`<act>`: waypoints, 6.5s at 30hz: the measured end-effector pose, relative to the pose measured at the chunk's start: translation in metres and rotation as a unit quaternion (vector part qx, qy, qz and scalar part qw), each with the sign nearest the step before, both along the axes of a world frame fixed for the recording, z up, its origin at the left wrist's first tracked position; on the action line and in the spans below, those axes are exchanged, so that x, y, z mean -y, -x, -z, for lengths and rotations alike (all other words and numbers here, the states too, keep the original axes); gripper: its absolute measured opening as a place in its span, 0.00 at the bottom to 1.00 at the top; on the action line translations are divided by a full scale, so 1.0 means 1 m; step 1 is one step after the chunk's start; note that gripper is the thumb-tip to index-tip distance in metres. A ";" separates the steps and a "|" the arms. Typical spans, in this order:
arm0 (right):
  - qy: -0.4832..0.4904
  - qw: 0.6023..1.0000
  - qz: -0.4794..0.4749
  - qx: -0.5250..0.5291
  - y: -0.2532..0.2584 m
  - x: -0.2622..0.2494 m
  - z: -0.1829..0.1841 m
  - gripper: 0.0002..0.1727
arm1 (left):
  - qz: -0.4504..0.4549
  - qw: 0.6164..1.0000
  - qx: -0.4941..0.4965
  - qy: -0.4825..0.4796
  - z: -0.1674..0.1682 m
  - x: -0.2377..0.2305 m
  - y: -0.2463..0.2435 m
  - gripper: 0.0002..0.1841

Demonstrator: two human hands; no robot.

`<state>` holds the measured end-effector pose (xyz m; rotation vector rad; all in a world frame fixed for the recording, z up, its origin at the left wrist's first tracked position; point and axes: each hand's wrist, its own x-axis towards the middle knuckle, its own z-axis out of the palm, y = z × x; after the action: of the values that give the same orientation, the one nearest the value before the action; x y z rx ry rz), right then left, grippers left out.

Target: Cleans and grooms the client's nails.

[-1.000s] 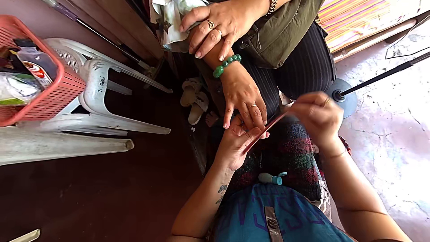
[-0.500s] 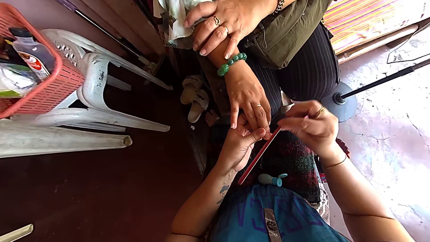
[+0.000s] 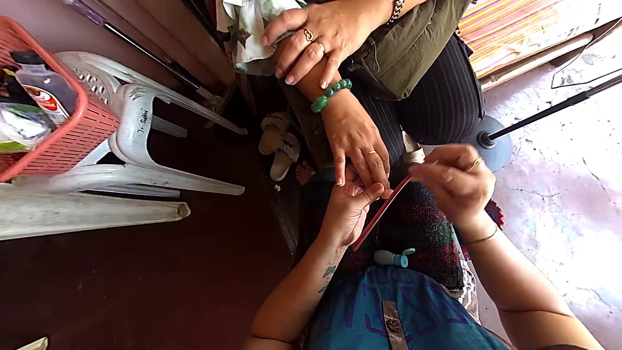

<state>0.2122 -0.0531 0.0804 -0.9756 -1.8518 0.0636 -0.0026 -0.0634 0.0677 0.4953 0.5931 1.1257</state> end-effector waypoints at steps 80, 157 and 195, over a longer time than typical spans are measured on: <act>0.030 0.944 0.328 0.009 -0.046 0.070 0.029 0.07 | -0.045 0.998 0.036 -0.017 0.006 0.001 -0.026 0.20; 0.025 0.995 -0.057 0.078 -0.011 -0.024 -0.018 0.06 | 0.053 0.997 -0.036 0.053 -0.004 -0.010 -0.010 0.07; 0.000 0.964 0.261 0.043 -0.035 0.062 0.026 0.07 | -0.012 1.000 -0.017 0.009 -0.001 -0.011 -0.036 0.08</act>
<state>0.2472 -0.1154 0.0543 -1.4555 -1.6148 -0.3013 0.0337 -0.0524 0.0691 0.4944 0.6391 1.1362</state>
